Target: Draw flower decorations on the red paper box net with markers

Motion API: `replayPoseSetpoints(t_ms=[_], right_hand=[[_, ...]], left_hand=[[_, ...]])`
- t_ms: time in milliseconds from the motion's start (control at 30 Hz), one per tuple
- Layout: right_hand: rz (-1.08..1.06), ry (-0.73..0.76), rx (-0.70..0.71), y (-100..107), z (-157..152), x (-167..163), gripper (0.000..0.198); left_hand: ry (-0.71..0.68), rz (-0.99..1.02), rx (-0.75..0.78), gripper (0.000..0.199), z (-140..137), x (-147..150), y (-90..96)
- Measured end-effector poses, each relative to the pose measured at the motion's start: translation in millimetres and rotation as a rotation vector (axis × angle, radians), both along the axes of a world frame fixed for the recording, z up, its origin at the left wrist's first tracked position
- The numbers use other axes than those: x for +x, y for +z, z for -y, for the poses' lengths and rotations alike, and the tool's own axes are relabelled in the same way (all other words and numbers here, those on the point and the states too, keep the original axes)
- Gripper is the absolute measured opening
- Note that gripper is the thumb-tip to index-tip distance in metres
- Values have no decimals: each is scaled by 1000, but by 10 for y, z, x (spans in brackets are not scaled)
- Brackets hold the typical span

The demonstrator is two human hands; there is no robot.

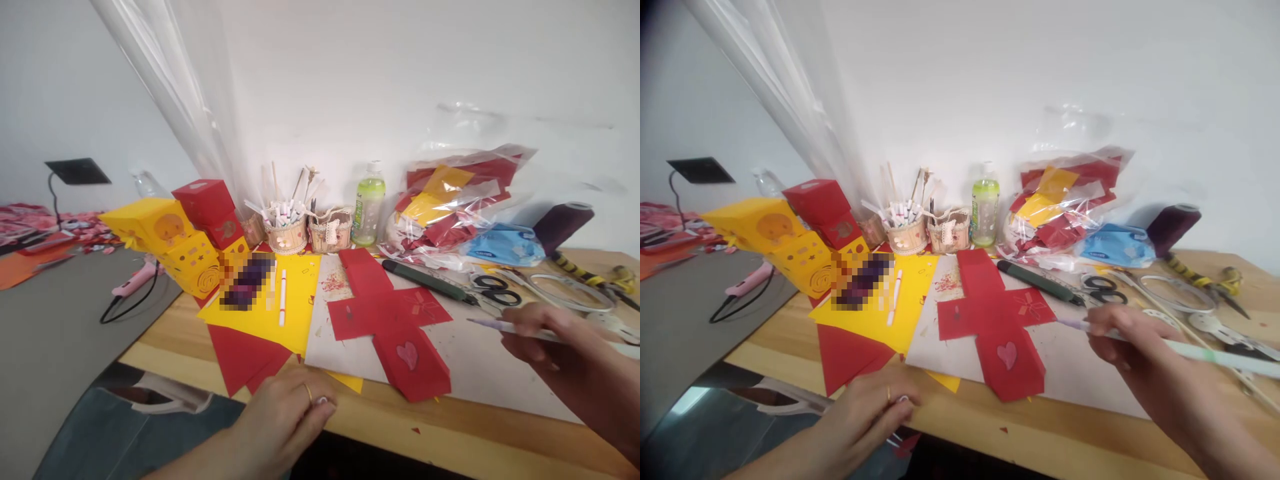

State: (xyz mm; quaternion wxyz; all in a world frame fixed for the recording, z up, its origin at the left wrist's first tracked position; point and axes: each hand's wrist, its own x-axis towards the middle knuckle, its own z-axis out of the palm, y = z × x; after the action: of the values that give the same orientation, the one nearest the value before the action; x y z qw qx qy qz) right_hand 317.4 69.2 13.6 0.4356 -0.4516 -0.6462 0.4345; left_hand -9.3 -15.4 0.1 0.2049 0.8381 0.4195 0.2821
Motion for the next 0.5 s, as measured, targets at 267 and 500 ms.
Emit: replayPoseSetpoints(t_ms=[267, 500], right_hand=[[83, -23, -53, -102, -557, -132, 22], [264, -85, 19, -277, -707, -145, 24]], left_hand=[[-57, -139, 239, 26, -330, 200, -97], [-88, -332, 273, 27, -848, 475, 14]])
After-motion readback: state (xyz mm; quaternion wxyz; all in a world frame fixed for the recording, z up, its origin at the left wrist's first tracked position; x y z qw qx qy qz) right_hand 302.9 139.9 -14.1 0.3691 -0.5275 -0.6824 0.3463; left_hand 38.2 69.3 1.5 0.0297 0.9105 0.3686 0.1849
